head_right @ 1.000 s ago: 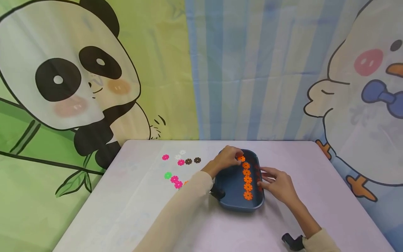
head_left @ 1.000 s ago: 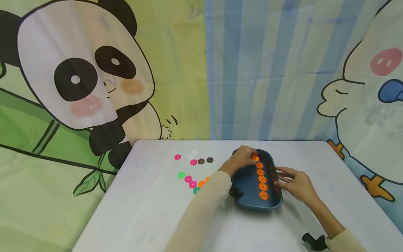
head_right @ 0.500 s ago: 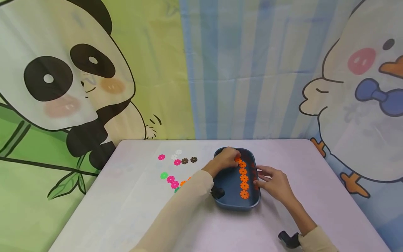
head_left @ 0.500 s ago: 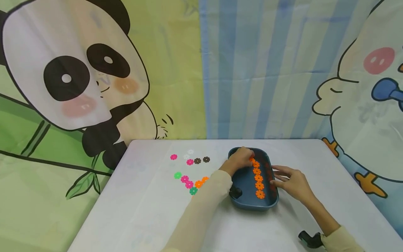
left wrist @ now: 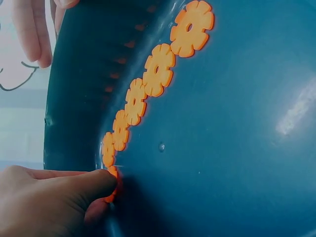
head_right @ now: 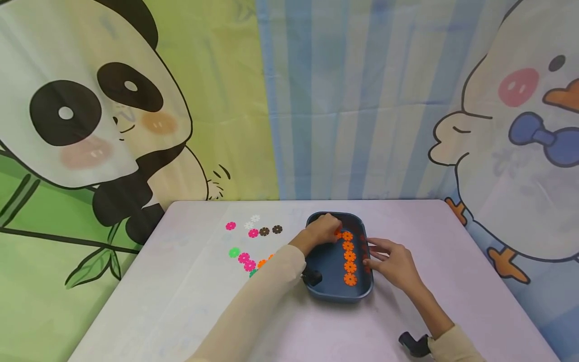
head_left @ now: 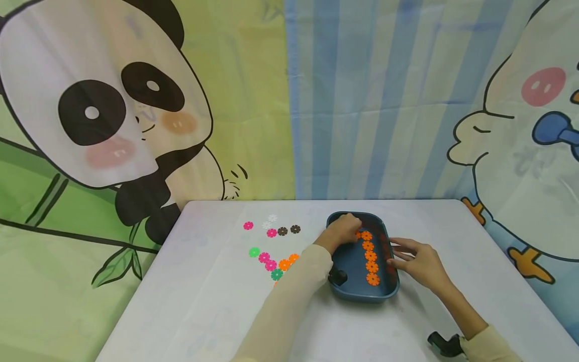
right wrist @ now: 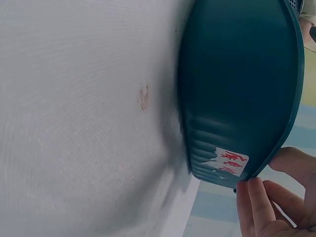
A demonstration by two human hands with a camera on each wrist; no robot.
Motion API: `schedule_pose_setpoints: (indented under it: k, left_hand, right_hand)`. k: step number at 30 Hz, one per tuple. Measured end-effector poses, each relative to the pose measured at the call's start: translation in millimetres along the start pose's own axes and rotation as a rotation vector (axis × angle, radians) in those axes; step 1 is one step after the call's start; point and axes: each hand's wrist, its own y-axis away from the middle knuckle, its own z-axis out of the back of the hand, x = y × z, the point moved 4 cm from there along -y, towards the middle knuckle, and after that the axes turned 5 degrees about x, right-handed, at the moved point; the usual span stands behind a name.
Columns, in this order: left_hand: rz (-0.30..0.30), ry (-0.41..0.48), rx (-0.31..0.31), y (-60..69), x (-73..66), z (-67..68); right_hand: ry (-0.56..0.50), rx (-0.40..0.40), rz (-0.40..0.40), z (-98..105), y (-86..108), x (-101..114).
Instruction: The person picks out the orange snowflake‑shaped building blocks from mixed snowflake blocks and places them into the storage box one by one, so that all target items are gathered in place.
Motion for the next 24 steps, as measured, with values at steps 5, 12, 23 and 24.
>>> schedule_pose_setpoints:
  k: [5, 12, 23, 24]
  left_hand:
    - [0.031, 0.022, 0.013, 0.7, 0.6, -0.5]
    - [0.049, 0.094, -0.004, 1.9, 3.7, 1.6]
    - [-0.073, 0.202, -0.15, 12.9, 21.4, 43.1]
    - [-0.076, 0.203, -0.163, 15.9, 25.8, 47.1]
  right_hand:
    - [-0.002, -0.001, 0.001, 0.0, -0.7, -1.0]
    - [-0.004, 0.001, 0.005, -1.4, -1.1, -0.7]
    - [0.009, 0.01, -0.007, -0.9, 0.4, 1.8]
    - [0.012, 0.011, -0.007, -0.6, 0.7, 2.3]
